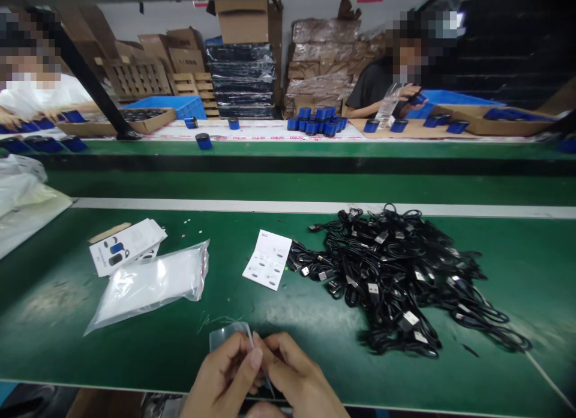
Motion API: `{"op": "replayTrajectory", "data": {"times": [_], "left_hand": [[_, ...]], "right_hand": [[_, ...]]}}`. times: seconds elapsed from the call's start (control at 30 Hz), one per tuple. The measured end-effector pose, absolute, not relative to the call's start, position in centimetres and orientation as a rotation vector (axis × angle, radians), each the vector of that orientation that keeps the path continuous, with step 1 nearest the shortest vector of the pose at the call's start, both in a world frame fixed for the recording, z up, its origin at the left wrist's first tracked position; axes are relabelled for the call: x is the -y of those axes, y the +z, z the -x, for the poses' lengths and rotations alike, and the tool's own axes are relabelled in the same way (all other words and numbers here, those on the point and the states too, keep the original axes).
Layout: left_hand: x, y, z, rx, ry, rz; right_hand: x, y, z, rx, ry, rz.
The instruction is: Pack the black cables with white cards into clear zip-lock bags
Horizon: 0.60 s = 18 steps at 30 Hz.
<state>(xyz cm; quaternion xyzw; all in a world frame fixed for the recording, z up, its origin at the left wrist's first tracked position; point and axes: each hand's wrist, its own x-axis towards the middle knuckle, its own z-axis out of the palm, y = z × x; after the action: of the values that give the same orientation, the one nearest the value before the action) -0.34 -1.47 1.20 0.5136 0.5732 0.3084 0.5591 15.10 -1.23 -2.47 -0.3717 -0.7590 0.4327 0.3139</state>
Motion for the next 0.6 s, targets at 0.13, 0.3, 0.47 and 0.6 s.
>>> {"op": "replayTrajectory", "data": {"times": [0.13,0.3,0.47,0.6], "left_hand": [[1.5,1.1,0.5,-1.323,0.739,-1.194],[1.6,1.0,0.3,-1.338,0.770,-1.211],[1.9,1.1,0.1,-1.394,0.768,-1.262],[2.0,0.8,0.3,-1.415,0.731,-1.304]], "right_hand": [[1.4,-3.1,-14.7,1.994,1.110,1.040],[1.6,-3.8,-14.4,1.943,1.056,0.999],[1.7,-4.2,-14.2,1.977,1.038,1.031],[1.5,-3.4,-14.4,1.988,1.108,1.024]]}}
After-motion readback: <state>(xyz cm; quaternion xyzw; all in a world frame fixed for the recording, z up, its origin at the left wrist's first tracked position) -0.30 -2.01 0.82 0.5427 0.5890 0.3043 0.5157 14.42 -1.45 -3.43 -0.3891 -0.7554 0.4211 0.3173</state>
